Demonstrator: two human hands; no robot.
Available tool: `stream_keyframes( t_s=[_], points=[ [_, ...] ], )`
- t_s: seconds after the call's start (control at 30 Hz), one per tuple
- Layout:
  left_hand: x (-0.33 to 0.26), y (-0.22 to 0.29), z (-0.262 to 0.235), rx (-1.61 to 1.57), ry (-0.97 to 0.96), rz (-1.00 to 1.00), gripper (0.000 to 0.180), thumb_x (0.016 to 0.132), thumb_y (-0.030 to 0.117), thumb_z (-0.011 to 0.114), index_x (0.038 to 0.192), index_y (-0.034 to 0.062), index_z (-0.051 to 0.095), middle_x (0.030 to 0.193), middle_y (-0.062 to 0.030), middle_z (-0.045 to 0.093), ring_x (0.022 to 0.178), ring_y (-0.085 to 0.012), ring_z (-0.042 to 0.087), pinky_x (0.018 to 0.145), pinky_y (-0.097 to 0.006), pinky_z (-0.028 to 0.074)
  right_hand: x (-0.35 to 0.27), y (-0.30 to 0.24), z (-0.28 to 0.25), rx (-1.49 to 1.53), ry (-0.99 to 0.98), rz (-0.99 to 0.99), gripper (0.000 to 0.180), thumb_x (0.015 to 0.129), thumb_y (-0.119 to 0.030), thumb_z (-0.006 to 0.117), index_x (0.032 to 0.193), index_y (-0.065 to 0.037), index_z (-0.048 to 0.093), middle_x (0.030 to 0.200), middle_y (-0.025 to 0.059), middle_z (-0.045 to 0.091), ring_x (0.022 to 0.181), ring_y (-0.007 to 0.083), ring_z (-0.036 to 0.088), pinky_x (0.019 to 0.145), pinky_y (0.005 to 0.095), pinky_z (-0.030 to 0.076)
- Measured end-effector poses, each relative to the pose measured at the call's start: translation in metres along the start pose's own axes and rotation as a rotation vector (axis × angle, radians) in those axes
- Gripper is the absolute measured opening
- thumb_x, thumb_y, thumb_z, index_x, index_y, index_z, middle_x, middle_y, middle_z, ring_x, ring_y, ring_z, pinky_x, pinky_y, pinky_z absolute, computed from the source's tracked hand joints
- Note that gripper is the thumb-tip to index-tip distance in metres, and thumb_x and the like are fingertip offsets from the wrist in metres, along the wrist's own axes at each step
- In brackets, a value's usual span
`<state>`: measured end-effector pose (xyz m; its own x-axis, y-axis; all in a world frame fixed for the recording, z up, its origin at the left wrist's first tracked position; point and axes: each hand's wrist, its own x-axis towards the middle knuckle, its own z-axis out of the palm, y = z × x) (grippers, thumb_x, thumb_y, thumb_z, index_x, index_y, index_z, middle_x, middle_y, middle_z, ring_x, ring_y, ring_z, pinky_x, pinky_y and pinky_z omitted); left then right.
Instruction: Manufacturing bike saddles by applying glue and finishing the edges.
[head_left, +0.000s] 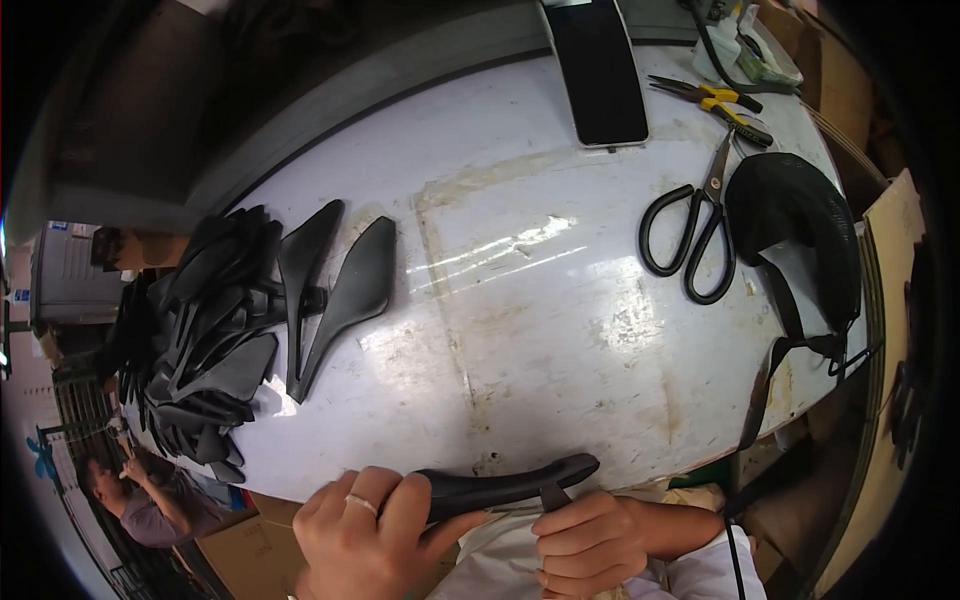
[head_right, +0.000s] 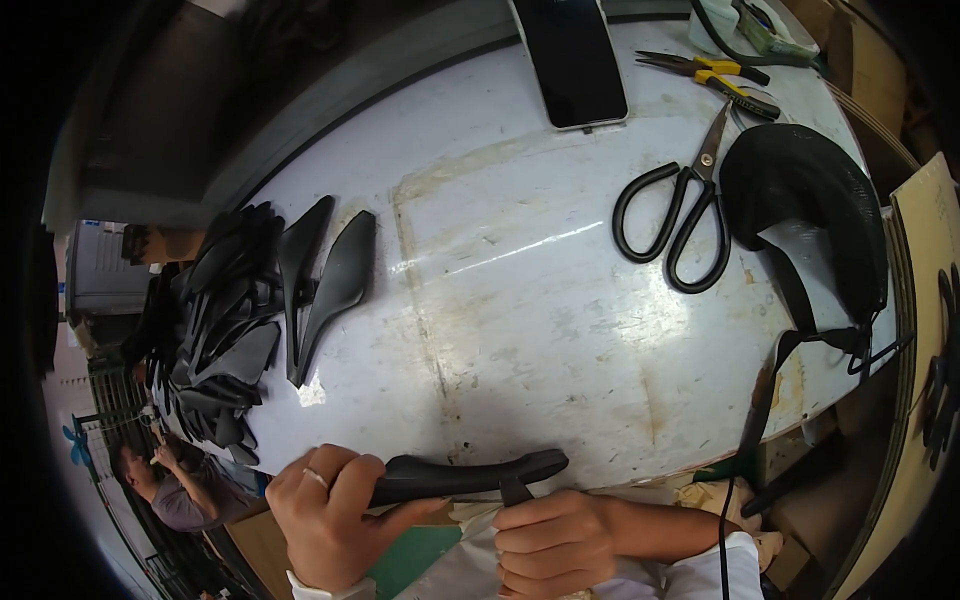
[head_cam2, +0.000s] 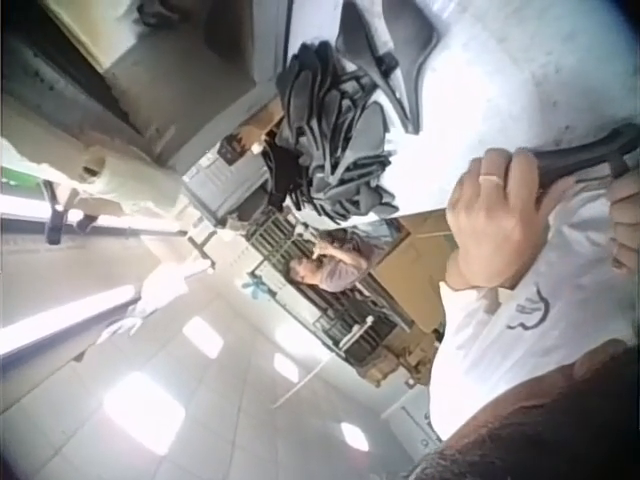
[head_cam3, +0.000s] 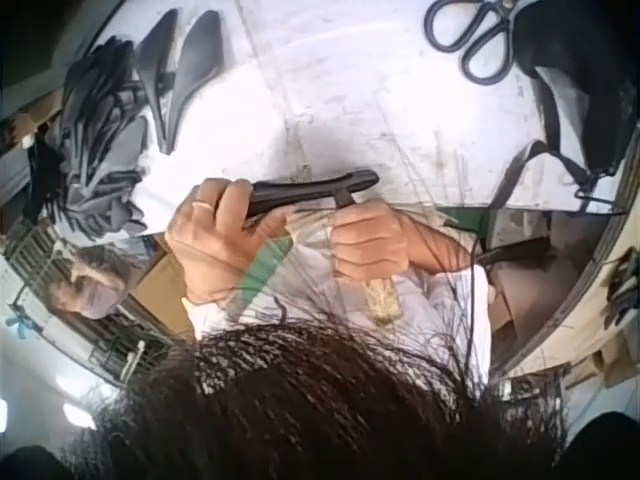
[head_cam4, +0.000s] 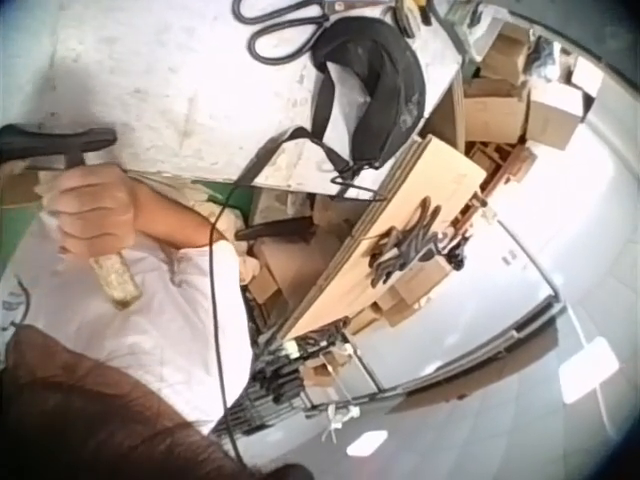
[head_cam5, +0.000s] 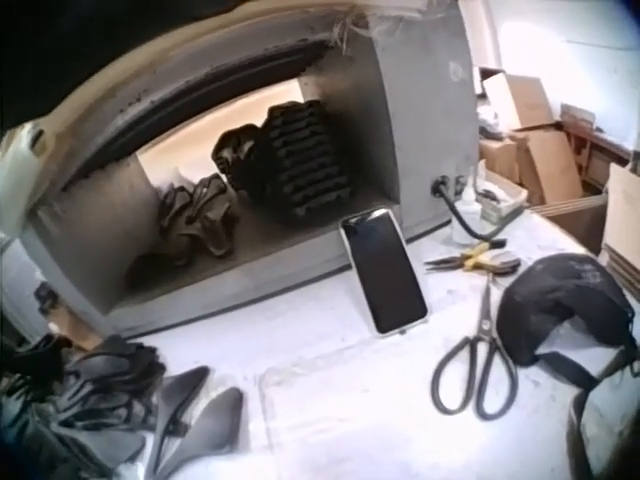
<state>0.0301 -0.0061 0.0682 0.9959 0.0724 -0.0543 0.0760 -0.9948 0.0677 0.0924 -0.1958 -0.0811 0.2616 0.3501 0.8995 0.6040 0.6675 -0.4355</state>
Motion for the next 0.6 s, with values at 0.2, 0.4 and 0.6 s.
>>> stream_keyframes(
  t_s=[0.2, 0.4, 0.6],
  points=[
    [-0.002, 0.027, 0.074, 0.336, 0.234, 0.361, 0.034, 0.098, 0.037, 0.057, 0.081, 0.0111, 0.068, 0.069, 0.0018, 0.053, 0.063, -0.0142, 0.053, 0.079, -0.034, 0.037, 0.002, 0.007, -0.001, -0.017, 0.038, -0.067, 0.013, 0.084, -0.003, 0.069, 0.072, -0.001, 0.067, 0.074, 0.0115, 0.064, 0.069, 0.0272, 0.066, 0.068, 0.0427, 0.058],
    [-0.008, 0.033, 0.089, 0.297, 0.389, 0.31, 0.045, 0.093, 0.052, 0.068, 0.072, 0.0125, 0.063, 0.06, 0.0054, 0.045, 0.052, -0.0118, 0.042, 0.068, -0.032, 0.029, -0.012, -0.02, -0.023, -0.081, 0.059, 0.23, 0.014, 0.084, -0.01, 0.078, 0.078, 0.001, 0.069, 0.078, 0.0093, 0.067, 0.067, 0.0228, 0.066, 0.071, 0.0377, 0.062],
    [-0.008, 0.029, 0.091, 0.299, 0.435, 0.32, 0.049, 0.095, 0.055, 0.064, 0.066, 0.0161, 0.057, 0.059, 0.0074, 0.037, 0.053, -0.0097, 0.036, 0.065, -0.029, 0.026, -0.012, -0.018, -0.036, 0.107, 0.122, 0.221, 0.026, 0.09, -0.012, 0.076, 0.106, 0.006, 0.065, 0.078, 0.017, 0.069, 0.07, 0.0245, 0.069, 0.063, 0.0416, 0.061]
  ],
)
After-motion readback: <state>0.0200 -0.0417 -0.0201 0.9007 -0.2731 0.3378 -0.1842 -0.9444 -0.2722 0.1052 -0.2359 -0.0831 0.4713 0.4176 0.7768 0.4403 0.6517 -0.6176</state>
